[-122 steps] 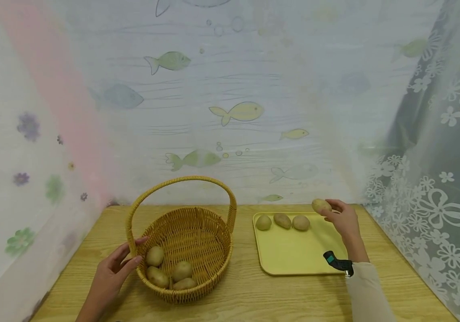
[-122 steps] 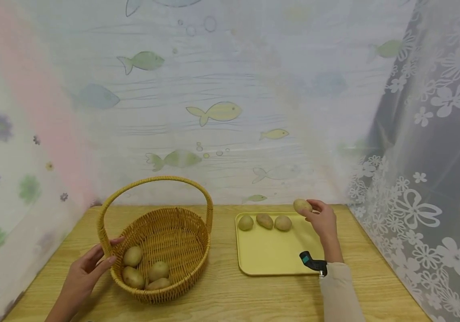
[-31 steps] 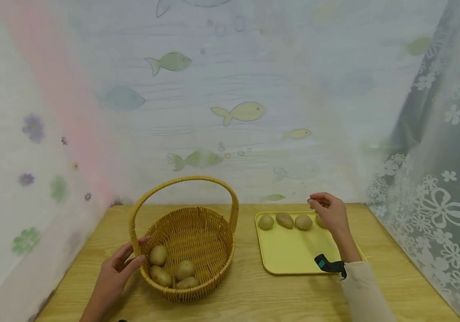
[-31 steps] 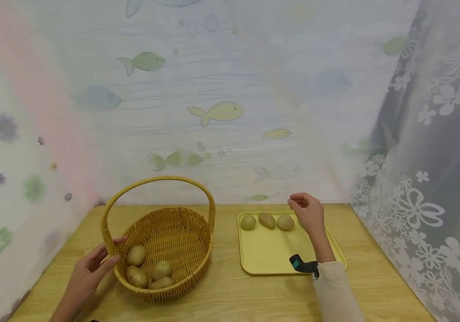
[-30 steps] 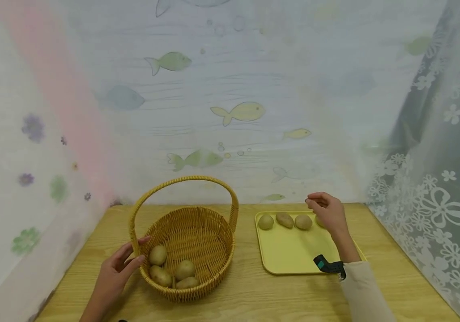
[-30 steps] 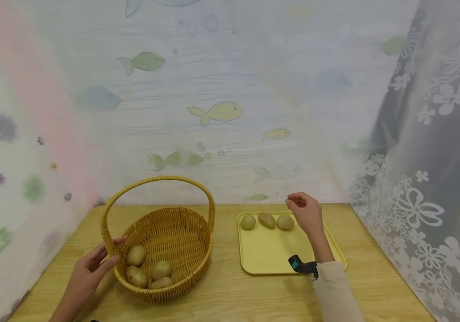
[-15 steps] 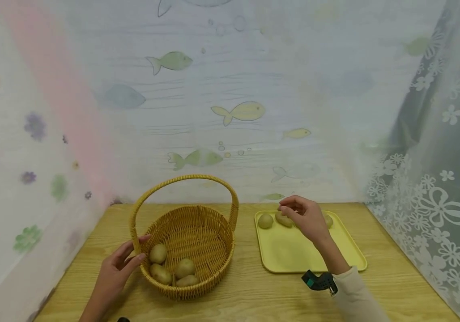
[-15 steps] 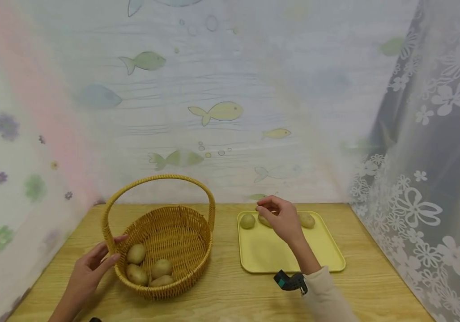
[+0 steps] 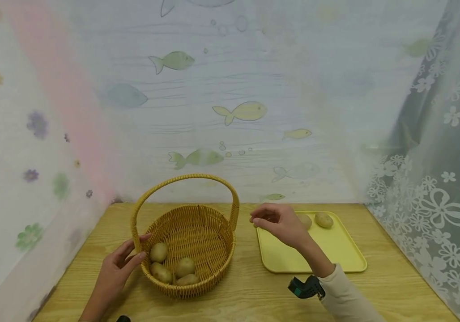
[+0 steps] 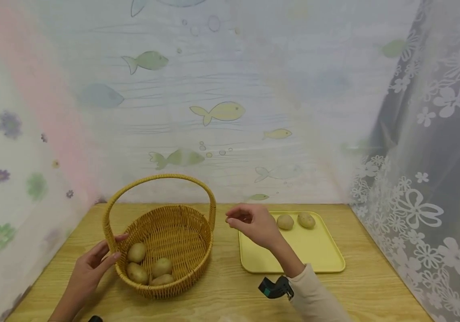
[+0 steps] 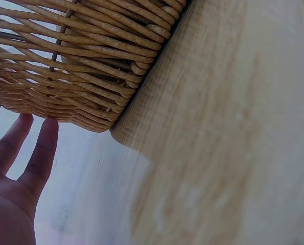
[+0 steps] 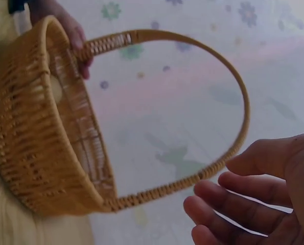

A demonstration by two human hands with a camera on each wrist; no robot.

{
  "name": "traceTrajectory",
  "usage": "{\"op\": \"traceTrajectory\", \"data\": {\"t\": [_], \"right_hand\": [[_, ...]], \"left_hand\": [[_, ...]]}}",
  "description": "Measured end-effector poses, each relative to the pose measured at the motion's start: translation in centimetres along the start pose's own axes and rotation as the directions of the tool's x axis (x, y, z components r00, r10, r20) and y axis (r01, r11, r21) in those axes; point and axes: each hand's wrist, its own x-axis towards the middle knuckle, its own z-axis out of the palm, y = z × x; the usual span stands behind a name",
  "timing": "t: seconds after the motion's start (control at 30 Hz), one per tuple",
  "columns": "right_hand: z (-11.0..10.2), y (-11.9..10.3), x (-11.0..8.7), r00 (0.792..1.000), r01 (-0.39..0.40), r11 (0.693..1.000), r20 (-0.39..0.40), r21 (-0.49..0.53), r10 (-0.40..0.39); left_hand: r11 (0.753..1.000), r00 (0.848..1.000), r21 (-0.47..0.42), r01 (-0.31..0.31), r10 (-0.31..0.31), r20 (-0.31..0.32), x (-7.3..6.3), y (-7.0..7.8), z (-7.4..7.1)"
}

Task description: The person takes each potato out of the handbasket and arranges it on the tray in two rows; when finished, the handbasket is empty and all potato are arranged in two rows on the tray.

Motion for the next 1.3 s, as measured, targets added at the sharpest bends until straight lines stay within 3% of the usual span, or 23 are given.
{"op": "traceTrajectory", "data": {"t": [0.3,0.73,0.97,1.3], "right_hand": [[2.5,-1.5,2.1,0.976,0.061,0.998,0.209,-0.033,-0.053],[5.4,-1.4,5.5,0.932,0.121,0.99,0.335,0.067,-0.137],[6.8,-0.9,6.4,0.92,0.072,0.996,0.381,0.054,-0.087],[8.4,-0.4,8.4,0.878,0.002,0.999,0.478,0.054,-0.028]], "left_hand": [[1.0,1.0,0.019,-0.016,0.016,0.008,0.1,-0.2,-0.2],[0.999,1.0,0.046,-0.024,0.023,0.009,0.2,-0.3,-0.4],[0.999,0.999,0.038,-0.035,0.035,0.006,0.1,-0.5,-0.2],[0.998,0.999,0.05,-0.034,0.034,0.004,0.1,-0.6,-0.2]]}}
